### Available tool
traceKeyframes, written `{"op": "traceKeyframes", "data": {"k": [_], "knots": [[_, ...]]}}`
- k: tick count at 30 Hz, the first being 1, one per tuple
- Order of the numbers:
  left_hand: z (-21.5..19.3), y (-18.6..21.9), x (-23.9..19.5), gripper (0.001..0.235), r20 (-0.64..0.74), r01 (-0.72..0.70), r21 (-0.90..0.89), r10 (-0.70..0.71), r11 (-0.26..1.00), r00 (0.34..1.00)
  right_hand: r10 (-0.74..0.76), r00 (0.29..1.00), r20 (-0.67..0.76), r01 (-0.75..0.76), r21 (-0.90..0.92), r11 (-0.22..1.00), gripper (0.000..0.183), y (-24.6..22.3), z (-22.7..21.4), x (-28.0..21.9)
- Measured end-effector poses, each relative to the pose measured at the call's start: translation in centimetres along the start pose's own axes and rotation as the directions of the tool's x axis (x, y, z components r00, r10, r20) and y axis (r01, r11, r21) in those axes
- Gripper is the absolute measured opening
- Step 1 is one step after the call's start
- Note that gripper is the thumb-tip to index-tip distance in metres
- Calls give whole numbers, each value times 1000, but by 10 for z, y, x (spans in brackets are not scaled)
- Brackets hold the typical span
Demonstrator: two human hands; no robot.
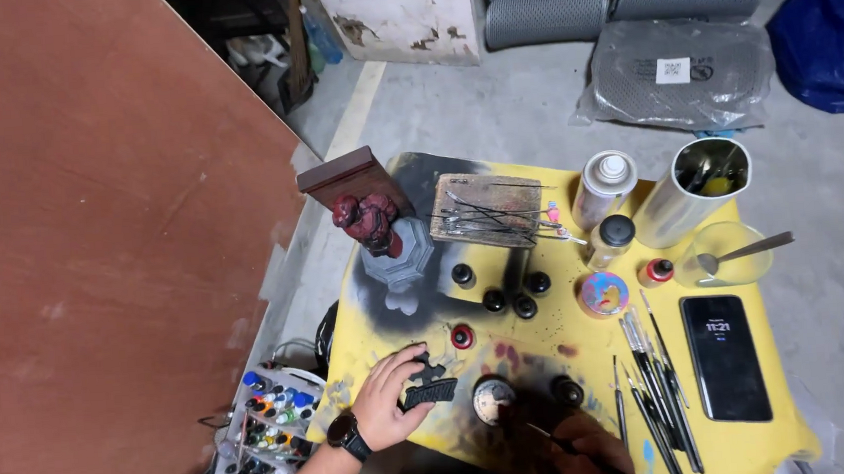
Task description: Painting detailed letters and features on a small 3D sign using a fine-tipped brush.
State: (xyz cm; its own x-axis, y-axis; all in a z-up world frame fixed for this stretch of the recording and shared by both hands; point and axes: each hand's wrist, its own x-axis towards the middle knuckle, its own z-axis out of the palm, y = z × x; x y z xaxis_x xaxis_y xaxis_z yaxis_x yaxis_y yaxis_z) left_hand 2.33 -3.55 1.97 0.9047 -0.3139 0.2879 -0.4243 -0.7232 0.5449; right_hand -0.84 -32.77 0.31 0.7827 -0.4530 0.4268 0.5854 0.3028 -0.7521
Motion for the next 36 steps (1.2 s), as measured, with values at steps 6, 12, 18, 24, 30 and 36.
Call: {"op": "traceKeyframes", "data": {"k": [6, 12, 18, 24, 30, 36], "knots": [[7, -10, -16, 51, -17, -8, 5, 8, 1000, 1000, -39, 994, 105, 18, 186, 982, 53, 47, -33, -44], [3, -12, -27, 54, -36, 2, -14, -2, 1000, 999, -131, 991, 34, 130, 29, 991, 16, 52, -16, -64], [-2, -17, -46, 62, -64, -80, -8, 79, 997, 995, -74, 997, 22, 71, 113, 991, 9, 53, -12, -77], [-14, -13, -48, 61, 22, -23, -68, 25, 997, 999, -60, 996, -73, 68, 109, 992, 5, 66, -11, -76], [-16, -16, -50, 65, 36, -23, -80, 26, 997, 999, -107, 991, -86, 110, 36, 993, 10, 76, -13, -76], [-17, -17, -48, 62, 95, 10, -126, 2, 992, 996, -98, 984, -150, 98, -6, 995, 11, 79, -10, -74]]}}
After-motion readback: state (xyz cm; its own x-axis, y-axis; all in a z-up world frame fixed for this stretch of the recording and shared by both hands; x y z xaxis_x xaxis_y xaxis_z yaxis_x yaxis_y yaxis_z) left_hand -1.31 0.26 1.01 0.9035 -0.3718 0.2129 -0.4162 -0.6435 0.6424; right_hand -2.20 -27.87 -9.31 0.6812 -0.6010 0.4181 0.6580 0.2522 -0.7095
